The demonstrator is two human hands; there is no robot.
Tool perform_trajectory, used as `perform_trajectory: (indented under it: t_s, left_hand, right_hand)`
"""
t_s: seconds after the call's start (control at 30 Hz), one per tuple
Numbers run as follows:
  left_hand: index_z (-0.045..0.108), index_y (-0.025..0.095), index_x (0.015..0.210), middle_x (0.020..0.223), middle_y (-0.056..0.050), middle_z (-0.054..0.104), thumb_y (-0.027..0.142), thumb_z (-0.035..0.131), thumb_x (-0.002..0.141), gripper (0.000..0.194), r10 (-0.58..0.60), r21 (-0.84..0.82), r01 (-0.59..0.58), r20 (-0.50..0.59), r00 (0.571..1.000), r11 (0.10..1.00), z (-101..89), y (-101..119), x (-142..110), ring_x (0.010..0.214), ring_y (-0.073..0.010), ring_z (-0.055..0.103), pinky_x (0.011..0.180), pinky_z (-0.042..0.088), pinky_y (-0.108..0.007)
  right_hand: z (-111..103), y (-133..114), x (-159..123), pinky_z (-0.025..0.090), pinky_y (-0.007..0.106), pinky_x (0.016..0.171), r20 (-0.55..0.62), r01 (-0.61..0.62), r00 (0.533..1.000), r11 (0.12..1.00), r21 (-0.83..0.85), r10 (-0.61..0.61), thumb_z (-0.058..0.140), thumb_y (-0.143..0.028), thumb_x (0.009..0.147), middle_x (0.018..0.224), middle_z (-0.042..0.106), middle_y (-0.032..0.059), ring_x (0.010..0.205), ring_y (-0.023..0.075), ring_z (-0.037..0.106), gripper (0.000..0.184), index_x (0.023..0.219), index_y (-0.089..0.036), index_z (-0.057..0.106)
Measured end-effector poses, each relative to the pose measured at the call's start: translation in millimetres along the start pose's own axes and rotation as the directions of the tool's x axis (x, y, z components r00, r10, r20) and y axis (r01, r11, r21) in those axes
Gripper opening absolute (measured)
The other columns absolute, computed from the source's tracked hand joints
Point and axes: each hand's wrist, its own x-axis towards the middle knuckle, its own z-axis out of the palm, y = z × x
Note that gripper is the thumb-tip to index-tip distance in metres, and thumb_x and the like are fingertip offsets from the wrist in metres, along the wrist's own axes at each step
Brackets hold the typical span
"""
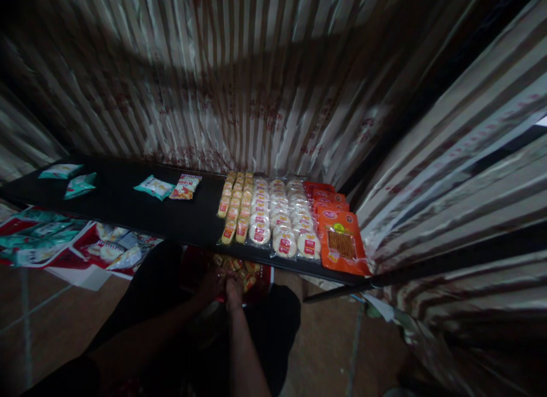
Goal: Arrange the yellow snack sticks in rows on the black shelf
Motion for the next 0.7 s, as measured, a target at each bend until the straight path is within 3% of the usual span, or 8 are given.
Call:
perform_trajectory:
  t_s: [0.13, 0.33, 0.5, 0.7]
  left_hand:
    - [0.058, 0.017, 0.085, 0.093, -0.009, 0.062, 0.014, 0.036, 0.083, 0.022, 0.099, 0.020, -0.097, -0.069, 0.993, 0.995, -5.0, 8, -11, 0.092, -0.0196, 0.056, 0.089, 0.043, -0.036]
    - [0.057, 0.016, 0.084, 0.096, -0.010, 0.057, 0.015, 0.033, 0.085, 0.023, 0.201, 0.021, -0.200, -0.143, 0.969, 0.980, 0.4, 17, -25, 0.091, -0.0191, 0.054, 0.088, 0.044, -0.036]
    - [0.057, 0.016, 0.089, 0.102, -0.010, 0.055, 0.011, 0.035, 0.082, 0.024, 0.243, -0.003, -0.247, -0.183, 0.953, 0.969, 2.1, 23, -34, 0.097, -0.0188, 0.053, 0.091, 0.044, -0.036]
    - [0.057, 0.016, 0.089, 0.102, -0.010, 0.055, 0.010, 0.033, 0.083, 0.026, 0.264, -0.026, -0.274, -0.196, 0.944, 0.961, -1.3, 26, -39, 0.096, -0.0189, 0.052, 0.089, 0.045, -0.036]
  right_hand:
    - [0, -7, -6, 0.049, 0.027, 0.055, -0.038, -0.083, 0.995, 0.986, 0.144, 0.089, 0.067, -0.034, 0.054, 0.058, 0.066, -0.0001, 0.056, 0.0171, 0.061, 0.019, 0.067, -0.020, 0.062]
    - [-4, -10, -15, 0.046, 0.024, 0.055, -0.036, -0.099, 0.993, 0.941, 0.322, 0.116, 0.078, -0.043, 0.045, 0.056, 0.063, -0.0024, 0.054, 0.0137, 0.058, 0.036, 0.063, -0.019, 0.057]
    - [-6, -8, -15, 0.044, 0.024, 0.052, -0.041, -0.114, 0.990, 0.939, 0.326, 0.134, 0.077, -0.048, 0.046, 0.055, 0.061, -0.0030, 0.052, 0.0129, 0.056, 0.039, 0.063, -0.019, 0.056]
    - [-7, -11, -16, 0.042, 0.022, 0.051, -0.072, -0.050, 0.994, 0.949, 0.310, 0.076, 0.075, -0.044, 0.047, 0.053, 0.057, -0.0048, 0.052, 0.0108, 0.053, 0.035, 0.060, -0.020, 0.054]
